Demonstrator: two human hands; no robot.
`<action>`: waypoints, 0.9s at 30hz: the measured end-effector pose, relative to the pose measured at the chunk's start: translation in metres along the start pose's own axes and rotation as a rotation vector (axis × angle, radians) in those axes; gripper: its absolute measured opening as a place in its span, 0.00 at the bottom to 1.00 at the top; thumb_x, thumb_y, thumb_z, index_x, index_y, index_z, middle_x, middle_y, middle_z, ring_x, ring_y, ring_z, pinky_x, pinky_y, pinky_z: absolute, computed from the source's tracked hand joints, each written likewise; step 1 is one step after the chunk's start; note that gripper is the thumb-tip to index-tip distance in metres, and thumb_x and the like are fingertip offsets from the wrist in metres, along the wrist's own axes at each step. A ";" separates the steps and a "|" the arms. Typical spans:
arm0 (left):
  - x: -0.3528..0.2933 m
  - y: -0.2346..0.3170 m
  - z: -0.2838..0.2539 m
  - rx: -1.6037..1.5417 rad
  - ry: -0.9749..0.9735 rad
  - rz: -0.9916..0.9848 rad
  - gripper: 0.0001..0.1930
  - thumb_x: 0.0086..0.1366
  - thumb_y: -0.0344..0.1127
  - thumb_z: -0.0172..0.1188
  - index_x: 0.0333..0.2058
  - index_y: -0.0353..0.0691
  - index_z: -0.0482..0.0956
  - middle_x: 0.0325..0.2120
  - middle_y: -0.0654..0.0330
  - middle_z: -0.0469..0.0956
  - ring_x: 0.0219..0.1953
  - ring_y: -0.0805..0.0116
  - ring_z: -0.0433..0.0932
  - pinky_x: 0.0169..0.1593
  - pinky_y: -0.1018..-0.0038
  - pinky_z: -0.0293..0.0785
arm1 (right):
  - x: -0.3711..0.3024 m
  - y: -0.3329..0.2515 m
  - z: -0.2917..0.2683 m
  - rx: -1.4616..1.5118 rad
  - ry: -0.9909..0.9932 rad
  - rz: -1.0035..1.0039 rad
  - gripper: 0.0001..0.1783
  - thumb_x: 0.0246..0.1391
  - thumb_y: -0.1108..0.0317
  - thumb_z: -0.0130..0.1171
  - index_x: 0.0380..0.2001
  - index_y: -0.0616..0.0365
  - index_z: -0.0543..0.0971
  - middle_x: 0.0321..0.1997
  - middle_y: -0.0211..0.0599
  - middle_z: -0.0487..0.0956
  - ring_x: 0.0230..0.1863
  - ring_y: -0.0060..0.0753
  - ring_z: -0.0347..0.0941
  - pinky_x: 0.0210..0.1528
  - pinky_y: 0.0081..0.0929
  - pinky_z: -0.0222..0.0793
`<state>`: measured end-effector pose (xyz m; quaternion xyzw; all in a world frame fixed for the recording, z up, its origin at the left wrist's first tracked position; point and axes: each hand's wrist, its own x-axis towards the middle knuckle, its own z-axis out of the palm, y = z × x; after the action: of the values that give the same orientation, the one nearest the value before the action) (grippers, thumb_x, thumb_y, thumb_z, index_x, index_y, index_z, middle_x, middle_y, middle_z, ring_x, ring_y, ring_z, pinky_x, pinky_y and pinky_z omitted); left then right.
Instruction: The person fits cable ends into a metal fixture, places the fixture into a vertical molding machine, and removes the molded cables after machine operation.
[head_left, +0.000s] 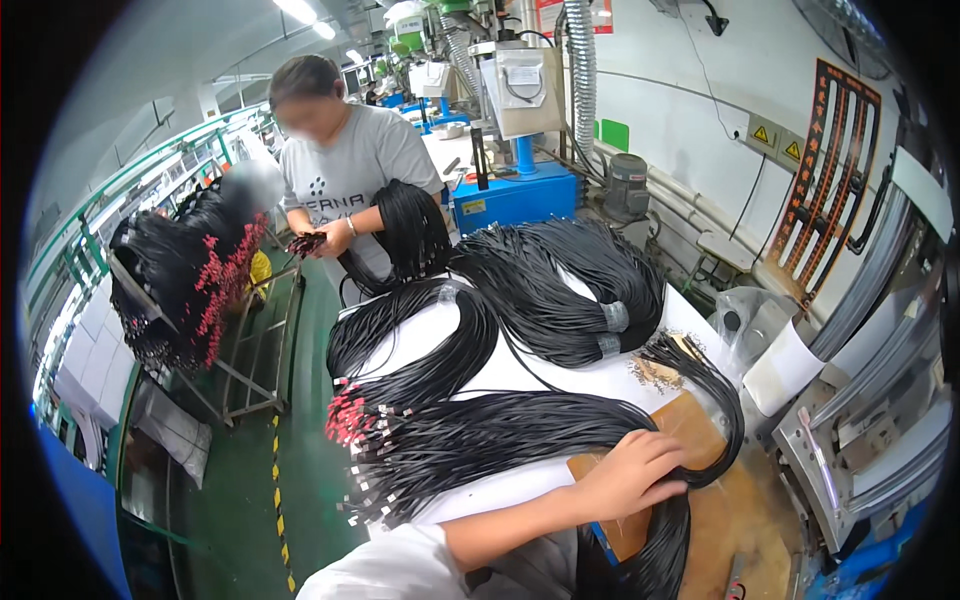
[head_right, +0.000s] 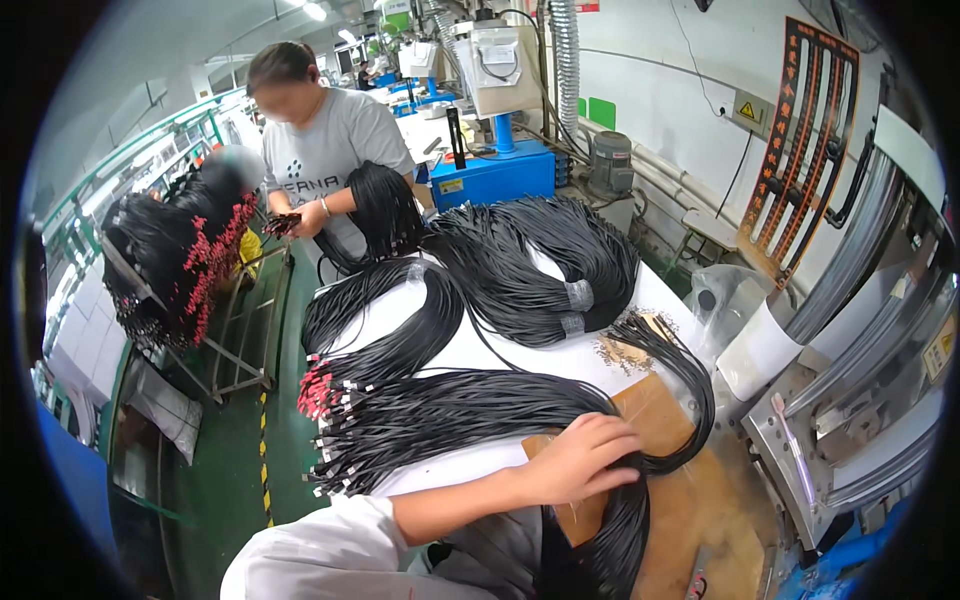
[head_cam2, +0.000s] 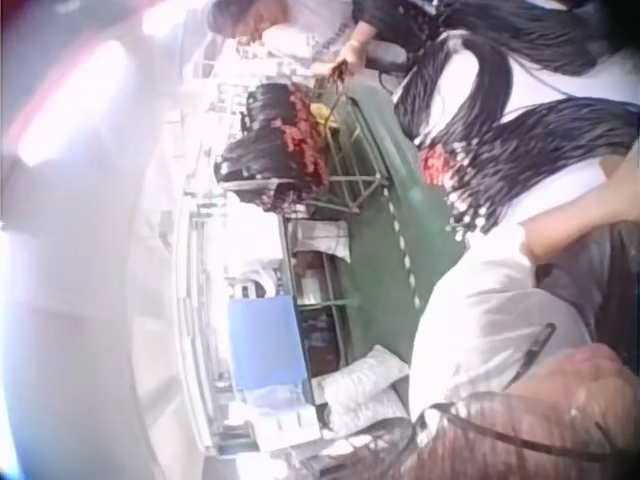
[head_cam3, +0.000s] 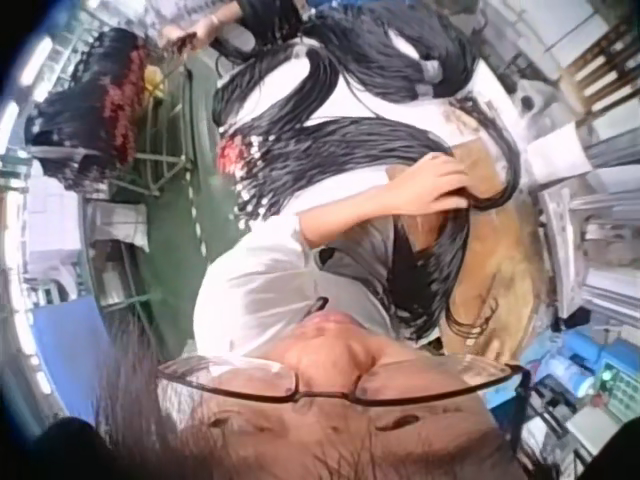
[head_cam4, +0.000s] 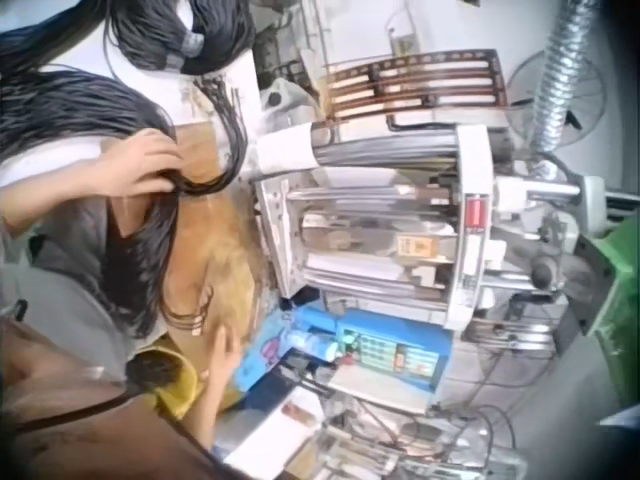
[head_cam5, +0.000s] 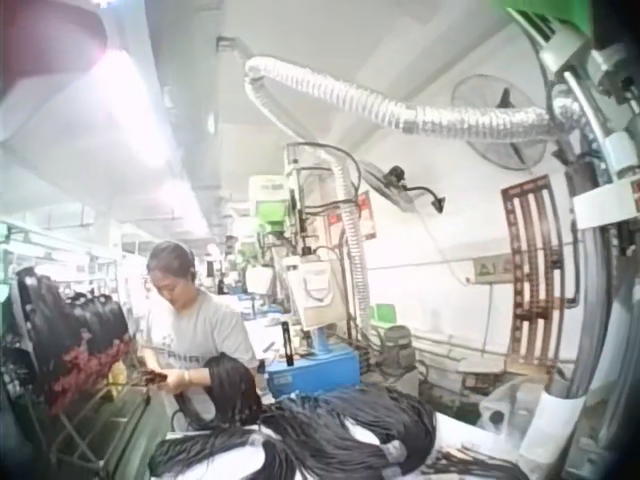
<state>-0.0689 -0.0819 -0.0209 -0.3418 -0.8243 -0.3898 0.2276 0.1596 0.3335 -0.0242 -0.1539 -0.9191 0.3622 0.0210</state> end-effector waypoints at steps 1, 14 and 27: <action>0.012 0.007 0.006 -0.146 -0.036 -0.109 0.22 0.65 0.46 0.67 0.50 0.37 0.77 0.50 0.49 0.77 0.55 0.47 0.73 0.60 0.55 0.67 | 0.021 0.004 0.008 0.199 0.085 0.090 0.23 0.64 0.61 0.65 0.55 0.67 0.79 0.59 0.51 0.79 0.62 0.51 0.74 0.64 0.41 0.67; -0.081 0.116 -0.123 -1.430 -1.162 0.073 0.23 0.65 0.48 0.70 0.45 0.31 0.82 0.45 0.40 0.79 0.47 0.37 0.77 0.52 0.49 0.73 | 0.121 -0.034 0.038 0.438 0.255 -0.045 0.15 0.70 0.62 0.57 0.46 0.64 0.84 0.32 0.33 0.81 0.31 0.23 0.72 0.35 0.24 0.69; -0.066 0.097 -0.121 -1.153 -0.937 -0.157 0.23 0.73 0.52 0.59 0.47 0.35 0.83 0.37 0.46 0.83 0.38 0.45 0.81 0.36 0.56 0.74 | 0.148 0.025 0.063 0.697 0.247 -0.059 0.10 0.68 0.68 0.59 0.42 0.64 0.82 0.25 0.29 0.77 0.22 0.18 0.68 0.26 0.17 0.62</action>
<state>0.0601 -0.1594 0.0558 -0.4773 -0.5217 -0.5890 -0.3912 0.0164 0.3533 -0.0981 -0.1536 -0.7349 0.6315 0.1935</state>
